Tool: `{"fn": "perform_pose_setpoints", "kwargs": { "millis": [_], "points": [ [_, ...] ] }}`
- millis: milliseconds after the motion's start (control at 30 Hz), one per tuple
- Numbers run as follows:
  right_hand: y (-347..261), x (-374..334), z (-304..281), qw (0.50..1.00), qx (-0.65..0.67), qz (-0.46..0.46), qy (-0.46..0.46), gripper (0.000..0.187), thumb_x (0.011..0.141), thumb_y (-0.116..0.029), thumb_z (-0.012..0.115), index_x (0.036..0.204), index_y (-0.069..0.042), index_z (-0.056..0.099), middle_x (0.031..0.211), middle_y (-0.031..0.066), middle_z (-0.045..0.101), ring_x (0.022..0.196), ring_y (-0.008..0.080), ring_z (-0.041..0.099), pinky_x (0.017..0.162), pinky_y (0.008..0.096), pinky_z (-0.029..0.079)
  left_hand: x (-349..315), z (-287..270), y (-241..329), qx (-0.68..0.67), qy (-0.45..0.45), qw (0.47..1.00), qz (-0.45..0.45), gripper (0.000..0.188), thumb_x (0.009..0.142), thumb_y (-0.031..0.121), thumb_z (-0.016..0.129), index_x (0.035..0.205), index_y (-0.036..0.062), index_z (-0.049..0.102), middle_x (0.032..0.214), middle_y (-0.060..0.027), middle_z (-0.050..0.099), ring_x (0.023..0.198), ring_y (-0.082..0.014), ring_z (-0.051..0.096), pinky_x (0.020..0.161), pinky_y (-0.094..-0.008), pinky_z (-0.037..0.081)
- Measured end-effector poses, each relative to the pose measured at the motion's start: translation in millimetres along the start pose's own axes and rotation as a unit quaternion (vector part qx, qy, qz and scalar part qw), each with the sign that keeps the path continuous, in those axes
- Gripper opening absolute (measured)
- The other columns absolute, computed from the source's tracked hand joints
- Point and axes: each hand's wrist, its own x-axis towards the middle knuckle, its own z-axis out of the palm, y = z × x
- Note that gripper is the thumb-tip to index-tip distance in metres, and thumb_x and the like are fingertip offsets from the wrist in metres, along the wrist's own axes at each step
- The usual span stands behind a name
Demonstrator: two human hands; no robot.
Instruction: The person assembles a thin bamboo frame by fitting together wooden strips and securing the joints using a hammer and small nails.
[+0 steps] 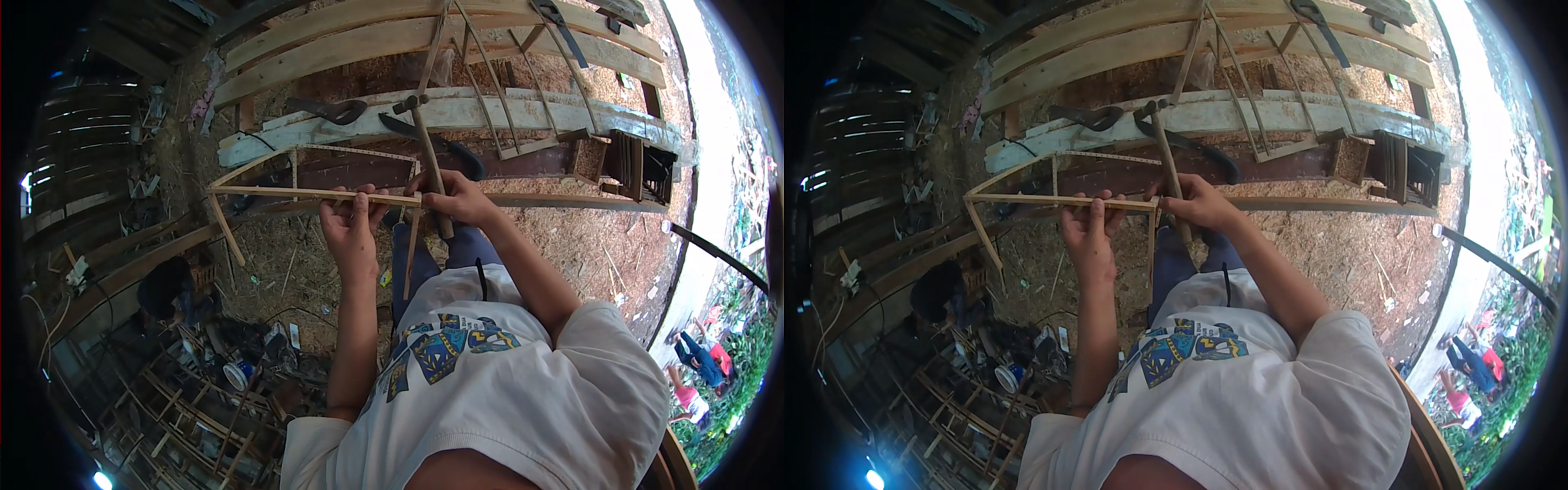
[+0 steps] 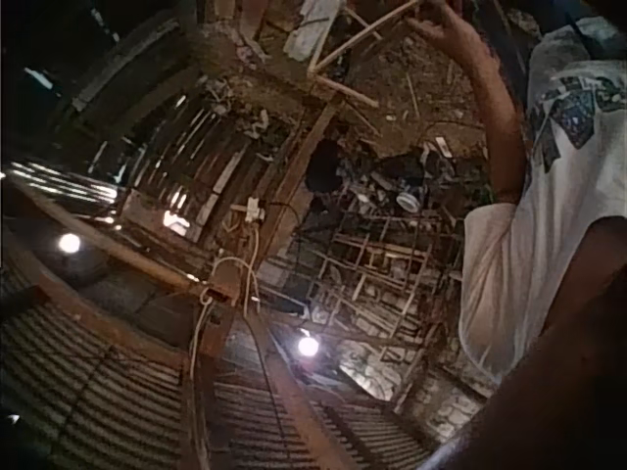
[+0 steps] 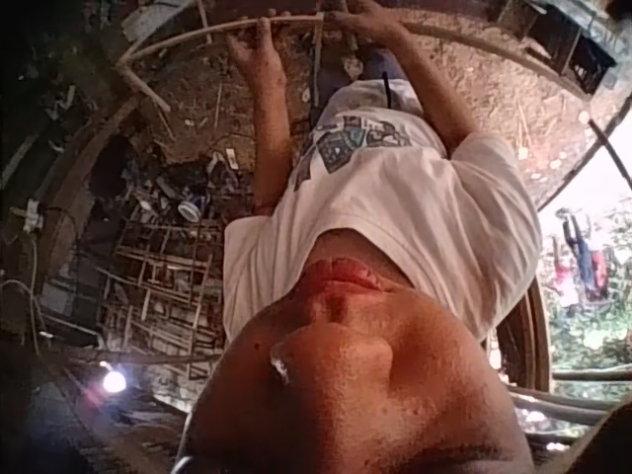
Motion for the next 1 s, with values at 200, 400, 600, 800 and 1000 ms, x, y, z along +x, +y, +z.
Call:
{"fn": "perform_pose_setpoints", "kwargs": {
  "millis": [200, 400, 600, 800, 1000],
  "points": [
    [-8.4, -6.1, 2.6, 0.999, 0.009, 0.024, -0.027, 0.035, 0.094, -0.020, 0.072, 0.124, -0.001, 0.068, 0.115, 0.0040, 0.070, 0.108, 0.0126, 0.063, 0.098, 0.0321, 0.051, -4.8, -8.2, -7.8, 0.003, 0.008, 1.000, 0.012, 0.031, 0.104, 0.009, 0.064, 0.129, 0.0068, 0.046, 0.119, -0.0172, 0.068, 0.108, -0.0325, 0.073, 0.091, -0.0398, 0.067],
    [-10.3, -7.4, 3.9, 0.997, 0.059, -0.004, -0.052, 0.032, 0.095, -0.017, 0.074, 0.123, -0.002, 0.070, 0.119, 0.0050, 0.071, 0.111, 0.0139, 0.065, 0.102, 0.0334, 0.051, -5.7, -7.4, -7.0, 0.011, 0.008, 1.000, 0.014, 0.033, 0.105, 0.010, 0.064, 0.131, 0.0074, 0.045, 0.119, -0.0170, 0.068, 0.109, -0.0323, 0.073, 0.091, -0.0396, 0.066],
    [-14.4, -7.3, 2.2, 0.997, 0.056, -0.047, -0.029, 0.026, 0.096, -0.012, 0.071, 0.118, 0.001, 0.070, 0.128, 0.0112, 0.069, 0.115, 0.0183, 0.066, 0.102, 0.0340, 0.052, -6.3, -9.3, -6.9, 0.017, 0.005, 1.000, 0.016, 0.033, 0.105, 0.011, 0.063, 0.132, 0.0087, 0.044, 0.119, -0.0163, 0.068, 0.110, -0.0316, 0.073, 0.091, -0.0398, 0.066],
    [1.0, -21.9, -8.0, 0.986, 0.166, 0.012, -0.004, 0.023, 0.098, -0.011, 0.068, 0.116, 0.003, 0.069, 0.128, 0.0135, 0.068, 0.118, 0.0206, 0.066, 0.102, 0.0339, 0.053, -12.7, -12.2, -10.9, 0.011, 0.001, 1.000, 0.016, 0.030, 0.106, 0.010, 0.062, 0.130, 0.0088, 0.045, 0.118, -0.0156, 0.068, 0.109, -0.0323, 0.073, 0.091, -0.0402, 0.066],
    [-13.4, -35.0, 6.7, 0.972, 0.199, 0.092, 0.084, 0.017, 0.100, -0.015, 0.069, 0.108, -0.001, 0.067, 0.109, 0.0098, 0.069, 0.100, 0.0171, 0.069, 0.090, 0.0322, 0.057, -16.3, -14.6, -15.0, -0.006, -0.002, 1.000, 0.014, 0.030, 0.105, 0.009, 0.063, 0.129, 0.0086, 0.046, 0.118, -0.0160, 0.068, 0.109, -0.0331, 0.073, 0.091, -0.0416, 0.067]
  ]
}}
